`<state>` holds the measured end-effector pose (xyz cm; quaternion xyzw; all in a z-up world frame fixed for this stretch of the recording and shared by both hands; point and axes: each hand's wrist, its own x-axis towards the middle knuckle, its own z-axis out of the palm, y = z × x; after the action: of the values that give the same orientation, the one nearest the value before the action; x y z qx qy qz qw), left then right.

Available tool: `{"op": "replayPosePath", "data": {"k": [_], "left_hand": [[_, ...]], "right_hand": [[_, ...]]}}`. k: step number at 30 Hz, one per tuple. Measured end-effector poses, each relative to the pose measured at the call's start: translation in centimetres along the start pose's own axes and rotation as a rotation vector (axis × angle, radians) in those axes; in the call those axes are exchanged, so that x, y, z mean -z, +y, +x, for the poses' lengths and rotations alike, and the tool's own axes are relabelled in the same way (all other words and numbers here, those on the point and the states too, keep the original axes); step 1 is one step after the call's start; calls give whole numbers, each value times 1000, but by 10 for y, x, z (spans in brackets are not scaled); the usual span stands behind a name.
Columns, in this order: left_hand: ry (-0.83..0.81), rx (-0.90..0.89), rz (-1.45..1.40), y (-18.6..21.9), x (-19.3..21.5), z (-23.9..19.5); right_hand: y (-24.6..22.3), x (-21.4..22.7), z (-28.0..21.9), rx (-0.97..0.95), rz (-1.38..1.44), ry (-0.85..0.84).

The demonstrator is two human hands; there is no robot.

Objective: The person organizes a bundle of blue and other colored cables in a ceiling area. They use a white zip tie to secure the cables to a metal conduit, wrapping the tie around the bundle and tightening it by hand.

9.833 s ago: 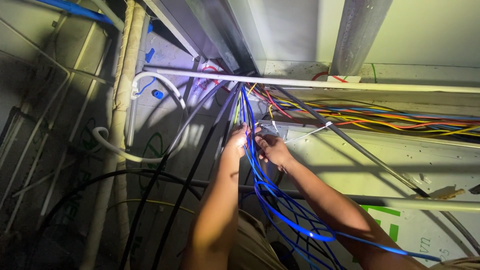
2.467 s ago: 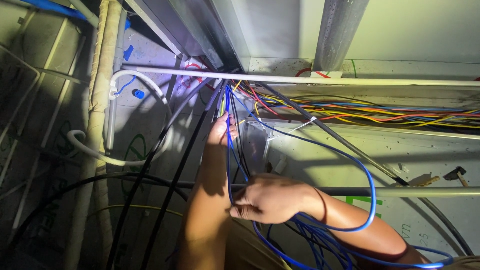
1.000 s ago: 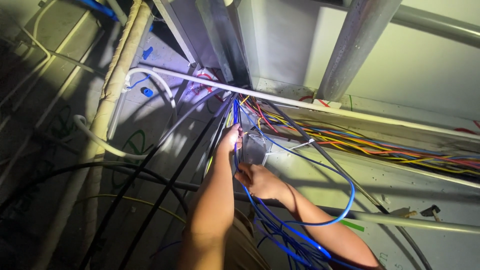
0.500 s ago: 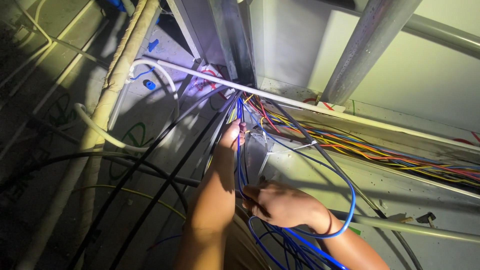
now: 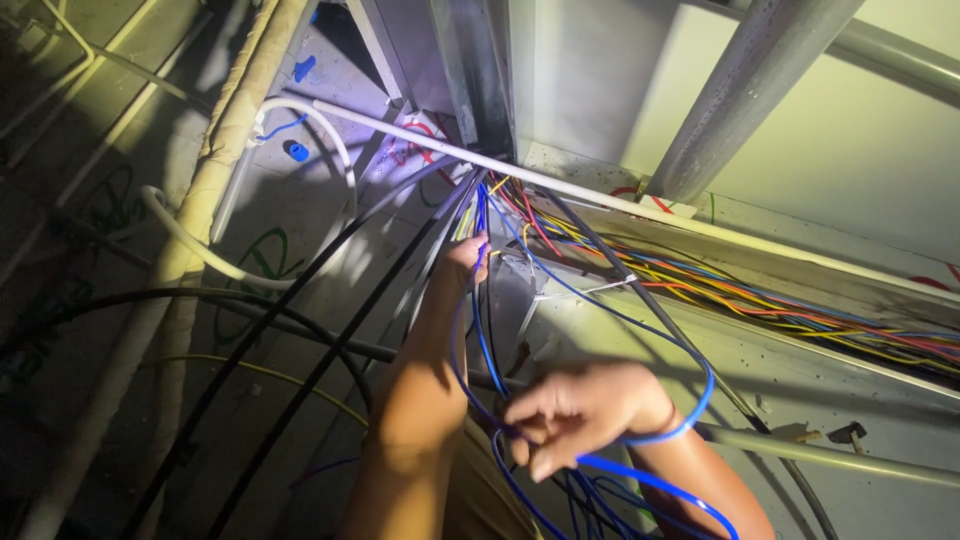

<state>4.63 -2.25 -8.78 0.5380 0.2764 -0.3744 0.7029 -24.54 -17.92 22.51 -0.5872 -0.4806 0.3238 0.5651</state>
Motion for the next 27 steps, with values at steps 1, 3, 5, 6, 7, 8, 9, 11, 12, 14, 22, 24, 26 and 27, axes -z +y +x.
{"op": "replayPosePath", "data": {"k": [1,3,5,6,7,8,9,11,12,14,22,24,26,27], "left_hand": [[11,-95,29,-2,-1,-6],[17,-192,63,8,-18,-57],[63,-205,141,28,-43,-149],[66,-206,143,23,-42,-137],[-1,-154,168,17,-40,-124],[-68,-101,194,12,-39,-112],[-67,-100,197,11,-37,-110],[-99,-116,239,5,-34,-106],[-99,-112,239,3,-34,-107],[-40,-220,342,-1,-34,-111],[30,-219,372,8,-20,-91],[32,-216,396,6,-15,-64],[88,-189,387,1,-8,-23],[86,-193,387,1,-3,-4]], "right_hand": [[31,3,-6,-37,258,132],[75,20,-6,-72,511,269],[100,47,8,-130,328,783],[118,46,15,-127,329,782],[135,44,22,-229,441,1023],[153,43,29,-334,553,1264],[156,41,34,-332,556,1265],[162,37,42,-317,752,1346],[159,38,43,-320,755,1347],[154,41,44,-275,749,1400],[155,32,35,-321,310,1196],[154,28,30,-309,218,1103],[145,23,22,-209,164,939],[122,23,23,-207,160,939]]}}
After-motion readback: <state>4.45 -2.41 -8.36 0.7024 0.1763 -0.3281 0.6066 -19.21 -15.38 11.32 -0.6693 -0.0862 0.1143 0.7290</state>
